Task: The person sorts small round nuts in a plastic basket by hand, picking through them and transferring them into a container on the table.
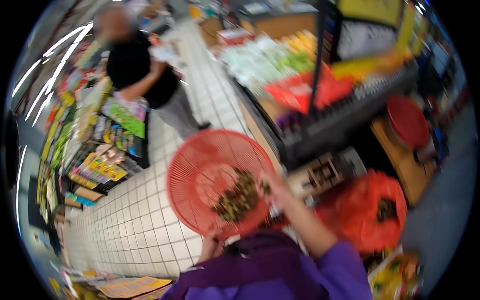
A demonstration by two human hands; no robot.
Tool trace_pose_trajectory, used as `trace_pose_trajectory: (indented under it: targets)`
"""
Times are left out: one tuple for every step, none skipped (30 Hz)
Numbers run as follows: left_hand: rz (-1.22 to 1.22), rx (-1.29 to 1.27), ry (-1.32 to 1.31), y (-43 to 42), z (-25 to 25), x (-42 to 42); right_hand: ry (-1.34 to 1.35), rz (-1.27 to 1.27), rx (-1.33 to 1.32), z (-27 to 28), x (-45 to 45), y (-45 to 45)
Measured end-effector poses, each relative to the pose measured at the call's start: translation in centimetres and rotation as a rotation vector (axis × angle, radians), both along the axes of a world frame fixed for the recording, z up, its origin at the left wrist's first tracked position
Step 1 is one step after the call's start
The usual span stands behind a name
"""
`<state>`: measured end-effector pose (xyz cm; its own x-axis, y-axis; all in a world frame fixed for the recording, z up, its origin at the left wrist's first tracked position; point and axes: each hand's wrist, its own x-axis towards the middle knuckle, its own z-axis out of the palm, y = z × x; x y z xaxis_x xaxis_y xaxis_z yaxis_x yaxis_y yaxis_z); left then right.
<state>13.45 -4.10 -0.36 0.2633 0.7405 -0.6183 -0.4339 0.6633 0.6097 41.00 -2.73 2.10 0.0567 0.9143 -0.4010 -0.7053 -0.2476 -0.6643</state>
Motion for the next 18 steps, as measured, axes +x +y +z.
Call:
trace_pose_trajectory:
  targets:
    - [0.011, 0.017, -0.017, -0.1, 1.3, -0.1, -0.009, -0.159, 0.047, -1.1, 1.6, -0.6]
    - [0.000, 0.018, -0.011, -0.3, 1.7, -0.5, -0.050, -0.218, -0.019, -0.2, 3.5, -1.7]
    - [0.001, 0.040, -0.014, 0.1, 1.6, -0.4, -0.182, -0.259, -0.068, -0.5, 5.5, -2.5]
    - [-0.029, 0.067, -0.047, 0.1, 1.6, -0.5, -0.317, -0.284, -0.112, -0.9, 7.0, -3.3]
    - [-0.042, 0.067, -0.024, 0.2, 2.0, -0.4, -0.421, -0.244, -0.224, -2.3, 8.5, -3.7]
    - [-0.047, 0.076, -0.006, 0.3, 2.3, -0.2, -0.524, -0.192, -0.327, -4.8, 9.8, -3.9]
    - [-0.059, 0.077, -0.006, 0.3, 2.1, -0.3, -0.653, -0.128, -0.340, -7.2, 10.6, -4.2]
    - [-0.065, 0.047, 0.004, 0.3, 1.7, -0.7, -0.888, -0.101, -0.344, -8.9, 10.8, -4.2]
    - [-0.057, 0.032, 0.009, 0.5, 1.2, -1.2, -1.228, -0.079, -0.218, -13.5, 11.7, -4.0]
    - [-0.024, 0.053, -0.010, 0.4, 0.5, -1.5, -1.494, -0.074, -0.215, -12.6, 11.1, -4.1]
    - [-0.028, 0.044, 0.012, 0.3, -0.6, -2.4, -1.577, -0.075, -0.127, -12.5, 10.8, -4.0]
    - [0.016, 0.028, 0.031, 0.1, -0.2, -1.9, -1.733, -0.131, 0.013, -14.0, 10.6, -4.1]
    - [0.012, 0.006, 0.010, 0.2, -0.3, -1.6, -1.748, 0.092, -0.179, -14.6, 10.5, -3.7]
    - [0.003, 0.016, 0.005, 0.1, -0.7, -1.6, -1.806, 0.207, -0.230, -15.4, 10.7, -3.7]
    - [-0.030, 0.010, 0.008, 0.0, -0.5, -1.1, -1.779, 0.204, -0.224, -15.4, 10.7, -3.8]
    - [-0.060, -0.006, -0.031, 0.1, -2.3, -1.7, -1.810, 0.250, -0.180, -15.7, 11.0, -4.0]
    - [-0.062, -0.017, -0.027, 0.0, -1.4, -1.2, -1.773, 0.262, -0.216, -14.8, 10.8, -4.0]
    - [-0.074, -0.035, -0.021, -0.2, -0.6, -0.7, -1.731, 0.273, -0.267, -13.8, 10.6, -4.3]
